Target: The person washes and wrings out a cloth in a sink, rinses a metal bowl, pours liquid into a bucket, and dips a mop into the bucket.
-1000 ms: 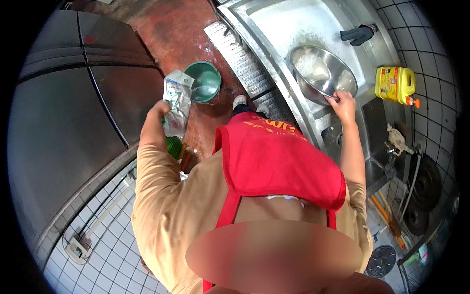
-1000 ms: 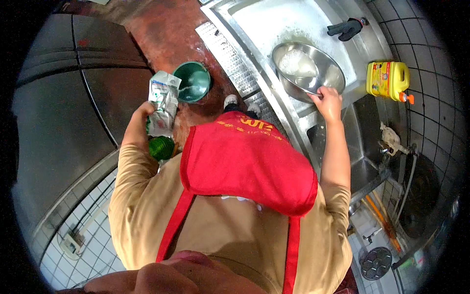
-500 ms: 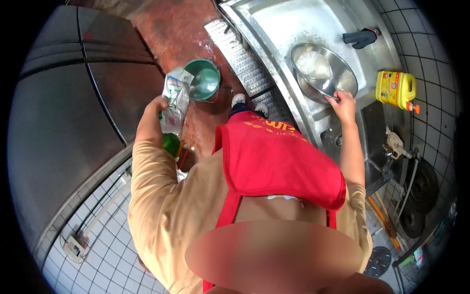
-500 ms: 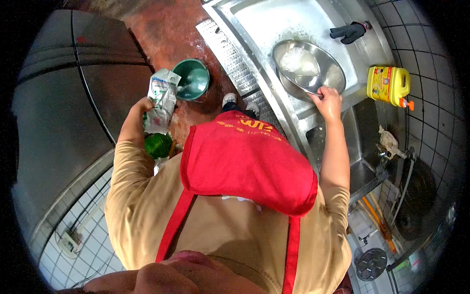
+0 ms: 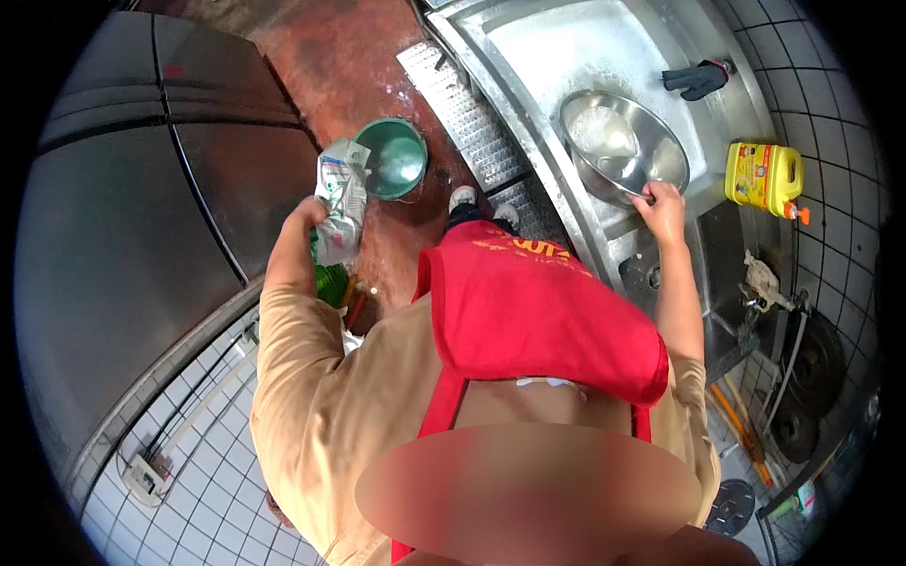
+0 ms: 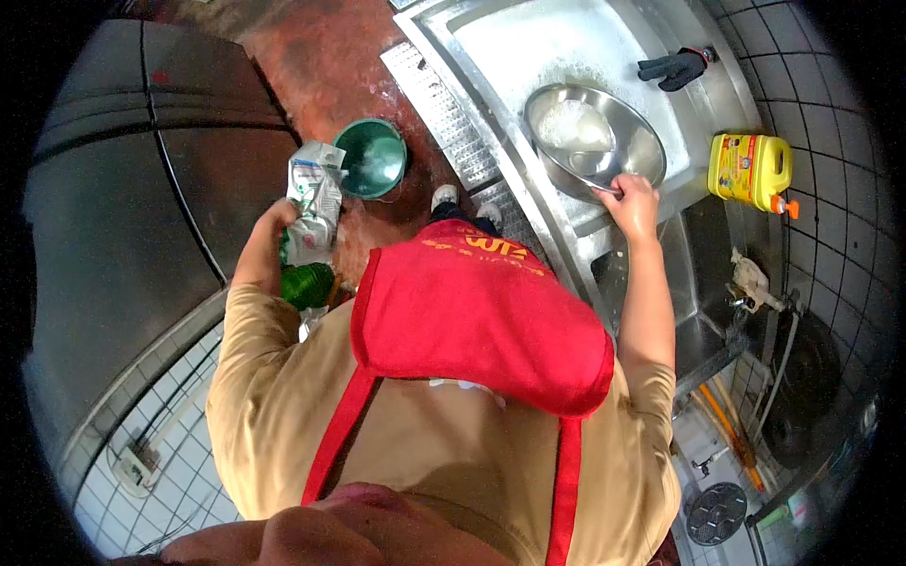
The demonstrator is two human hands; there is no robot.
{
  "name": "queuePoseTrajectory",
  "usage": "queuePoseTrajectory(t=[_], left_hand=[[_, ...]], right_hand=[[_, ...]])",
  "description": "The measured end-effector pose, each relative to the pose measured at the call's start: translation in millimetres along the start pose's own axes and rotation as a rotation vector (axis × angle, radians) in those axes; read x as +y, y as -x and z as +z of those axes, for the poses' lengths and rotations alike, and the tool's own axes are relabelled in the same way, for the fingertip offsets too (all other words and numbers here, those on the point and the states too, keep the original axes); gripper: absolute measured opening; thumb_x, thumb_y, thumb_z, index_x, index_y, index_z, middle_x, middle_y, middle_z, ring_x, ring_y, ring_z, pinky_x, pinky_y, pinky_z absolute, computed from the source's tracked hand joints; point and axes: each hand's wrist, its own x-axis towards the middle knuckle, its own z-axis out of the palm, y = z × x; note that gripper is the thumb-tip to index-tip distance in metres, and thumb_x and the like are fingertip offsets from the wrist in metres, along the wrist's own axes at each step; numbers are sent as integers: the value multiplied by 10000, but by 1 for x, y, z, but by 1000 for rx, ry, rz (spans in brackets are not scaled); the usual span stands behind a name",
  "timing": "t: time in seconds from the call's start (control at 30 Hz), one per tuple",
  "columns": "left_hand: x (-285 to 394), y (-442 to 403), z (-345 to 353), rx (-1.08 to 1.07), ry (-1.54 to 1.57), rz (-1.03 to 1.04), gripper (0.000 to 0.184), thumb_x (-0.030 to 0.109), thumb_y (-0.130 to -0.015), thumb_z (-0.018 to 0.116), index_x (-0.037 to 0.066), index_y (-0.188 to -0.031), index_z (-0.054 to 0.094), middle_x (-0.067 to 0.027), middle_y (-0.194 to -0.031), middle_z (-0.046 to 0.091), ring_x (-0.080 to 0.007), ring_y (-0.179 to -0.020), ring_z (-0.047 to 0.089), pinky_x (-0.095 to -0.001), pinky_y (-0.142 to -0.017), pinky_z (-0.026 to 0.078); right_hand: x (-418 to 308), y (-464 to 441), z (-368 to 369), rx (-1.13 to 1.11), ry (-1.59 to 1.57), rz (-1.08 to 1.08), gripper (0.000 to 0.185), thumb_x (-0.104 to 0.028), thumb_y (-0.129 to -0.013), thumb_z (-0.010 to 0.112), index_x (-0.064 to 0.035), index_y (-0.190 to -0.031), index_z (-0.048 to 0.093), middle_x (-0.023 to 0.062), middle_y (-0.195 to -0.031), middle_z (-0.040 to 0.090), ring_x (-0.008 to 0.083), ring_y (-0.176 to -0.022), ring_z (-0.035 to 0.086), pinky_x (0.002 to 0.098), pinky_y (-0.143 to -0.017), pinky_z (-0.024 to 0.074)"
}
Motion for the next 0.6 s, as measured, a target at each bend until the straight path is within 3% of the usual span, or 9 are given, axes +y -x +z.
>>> queuePoseTrajectory(t=[0.1,0.13,0.23,0.27,0.3,0.37,0.4,0.43,0.6], left_hand=[[3,14,-3,-15,-30,1,264,96,-730,557,-59,-940,595,-169,-861,618,-263,-777,601,-423,-603,454],[7,20,-4,-12,-36,-38,251,107,-736,560,-62,-919,594,-168,-819,607,-264,-679,587,-427,-510,442],[7,26,-7,-60,-93,-40,235,114,-745,551,-57,-900,595,-169,-788,596,-268,-623,568,-432,-464,429],[-9,14,2,17,58,-41,219,109,-751,545,-52,-891,595,-168,-776,593,-273,-610,563,-443,-446,416],[-8,17,4,24,39,-23,217,107,-758,539,-51,-894,599,-179,-812,613,-268,-672,583,-430,-516,436],[-41,-13,15,103,-99,258,224,121,-765,535,-41,-903,607,-184,-846,621,-238,-718,577,-401,-618,449],[-31,3,16,114,0,212,238,159,-768,541,-27,-895,616,-218,-890,616,-273,-793,598,-374,-701,447],[-36,-5,17,157,-276,280,267,224,-776,537,-16,-846,630,-243,-887,600,-347,-844,592,-395,-706,454],[-41,1,30,184,-234,261,358,317,-807,503,-15,-807,637,-249,-869,591,-381,-861,571,-416,-733,455]], right_hand=[[-1,6,1,9,-1,-8,301,-338,-642,719,-93,-705,555,26,-728,576,243,-767,537,394,-669,376],[-2,4,1,9,19,-12,299,-335,-642,720,-94,-707,555,25,-731,577,242,-767,537,393,-672,377],[-4,5,7,-18,53,17,286,-320,-639,723,-101,-713,553,21,-740,578,240,-783,535,400,-682,376],[-4,6,10,-30,63,33,282,-314,-638,724,-104,-715,553,19,-744,578,240,-791,534,404,-686,375],[-4,8,13,-36,61,43,277,-307,-634,725,-107,-714,551,19,-748,578,240,-803,532,410,-692,375],[-7,14,17,-47,63,63,268,-293,-627,727,-113,-713,548,17,-757,578,240,-825,528,422,-703,373],[-7,16,21,-41,53,68,258,-277,-619,728,-118,-713,547,14,-759,577,242,-844,522,436,-727,372],[-7,18,23,-55,38,86,247,-266,-624,723,-119,-721,550,18,-775,579,244,-855,521,441,-743,378],[2,24,45,-122,-29,72,241,-212,-643,707,-133,-823,566,47,-912,568,257,-928,508,460,-781,390]])
